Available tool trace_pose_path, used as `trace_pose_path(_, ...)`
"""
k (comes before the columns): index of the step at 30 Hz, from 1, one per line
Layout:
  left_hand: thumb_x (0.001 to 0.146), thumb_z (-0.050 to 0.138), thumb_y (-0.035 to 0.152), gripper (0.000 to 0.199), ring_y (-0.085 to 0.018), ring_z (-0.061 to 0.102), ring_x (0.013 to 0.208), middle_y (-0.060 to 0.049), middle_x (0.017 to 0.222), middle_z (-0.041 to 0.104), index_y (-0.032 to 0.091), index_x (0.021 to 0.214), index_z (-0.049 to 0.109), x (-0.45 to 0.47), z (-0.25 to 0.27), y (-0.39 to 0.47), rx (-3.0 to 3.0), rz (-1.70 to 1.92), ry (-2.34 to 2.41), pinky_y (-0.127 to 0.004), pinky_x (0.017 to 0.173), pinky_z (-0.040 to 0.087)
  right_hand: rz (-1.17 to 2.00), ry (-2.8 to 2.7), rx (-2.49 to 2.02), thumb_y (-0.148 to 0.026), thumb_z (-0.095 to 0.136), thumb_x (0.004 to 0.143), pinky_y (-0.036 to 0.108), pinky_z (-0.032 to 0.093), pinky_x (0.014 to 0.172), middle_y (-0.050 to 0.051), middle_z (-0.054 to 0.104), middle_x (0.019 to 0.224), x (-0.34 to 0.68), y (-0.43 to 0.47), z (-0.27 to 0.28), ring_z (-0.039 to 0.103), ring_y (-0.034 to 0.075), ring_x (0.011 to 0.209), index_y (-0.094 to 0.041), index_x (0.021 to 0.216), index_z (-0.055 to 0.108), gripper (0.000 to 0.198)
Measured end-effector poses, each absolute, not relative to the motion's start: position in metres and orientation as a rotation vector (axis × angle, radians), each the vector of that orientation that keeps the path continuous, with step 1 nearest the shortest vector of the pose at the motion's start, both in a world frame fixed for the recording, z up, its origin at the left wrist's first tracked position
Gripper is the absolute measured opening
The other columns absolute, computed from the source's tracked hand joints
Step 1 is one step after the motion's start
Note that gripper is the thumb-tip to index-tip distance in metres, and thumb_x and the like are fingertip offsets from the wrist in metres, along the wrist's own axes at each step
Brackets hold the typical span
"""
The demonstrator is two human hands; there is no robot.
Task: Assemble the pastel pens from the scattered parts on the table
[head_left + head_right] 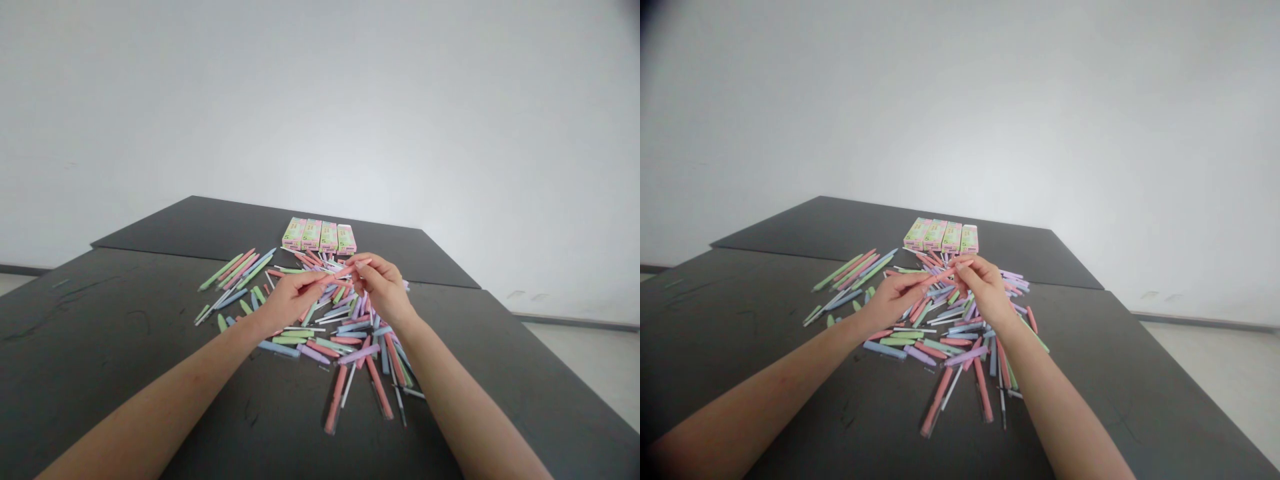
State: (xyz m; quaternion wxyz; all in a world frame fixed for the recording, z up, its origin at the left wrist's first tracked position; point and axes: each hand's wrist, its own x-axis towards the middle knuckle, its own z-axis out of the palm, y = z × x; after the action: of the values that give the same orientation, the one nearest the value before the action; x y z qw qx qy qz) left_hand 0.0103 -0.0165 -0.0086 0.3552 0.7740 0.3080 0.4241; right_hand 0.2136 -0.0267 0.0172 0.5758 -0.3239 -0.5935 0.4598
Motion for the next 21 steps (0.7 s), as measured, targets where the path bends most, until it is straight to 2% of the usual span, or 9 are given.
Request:
trace_pose_path(5,0.091,0.052,0.031,0.035,-0.017,0.063,0.074,-0.002,0.059,0.061,0.012,0.115,0.069,0.008,-0.005,-0.017,2.022,1.105,0.785,-0.024,0.066,0.048,1.073,-1.419,-0.780,-0.035,0.066,0.083,0.022,0.034,0.044,-0.002,0.056,0.060,0.215,-0.027,0.018,0.045,0.007,0.045,-0.018,0.089,0.070,0.018)
trace_pose_path(14,0.089,0.056,0.032,0.036,-0.017,0.067,0.073,-0.006,0.075,0.072,0.012,0.116,0.069,0.002,0.002,-0.016,2.022,1.070,0.726,-0.023,0.063,0.051,1.087,-1.517,-0.865,-0.033,0.075,0.075,0.021,0.038,0.047,-0.002,0.061,0.059,0.217,-0.035,0.031,0.051,0.008,0.050,-0.017,0.082,0.063,0.022)
trace_pose_path(21,0.089,0.056,0.032,0.036,-0.019,0.069,0.078,-0.006,0.069,0.071,0.011,0.116,0.069,0.001,0.002,-0.014,2.039,1.033,0.696,-0.025,0.067,0.053,1.115,-1.531,-0.982,-0.039,0.078,0.071,0.021,0.041,0.046,0.000,0.064,0.057,0.220,-0.031,0.027,0.053,0.008,0.049,-0.014,0.080,0.067,0.029)
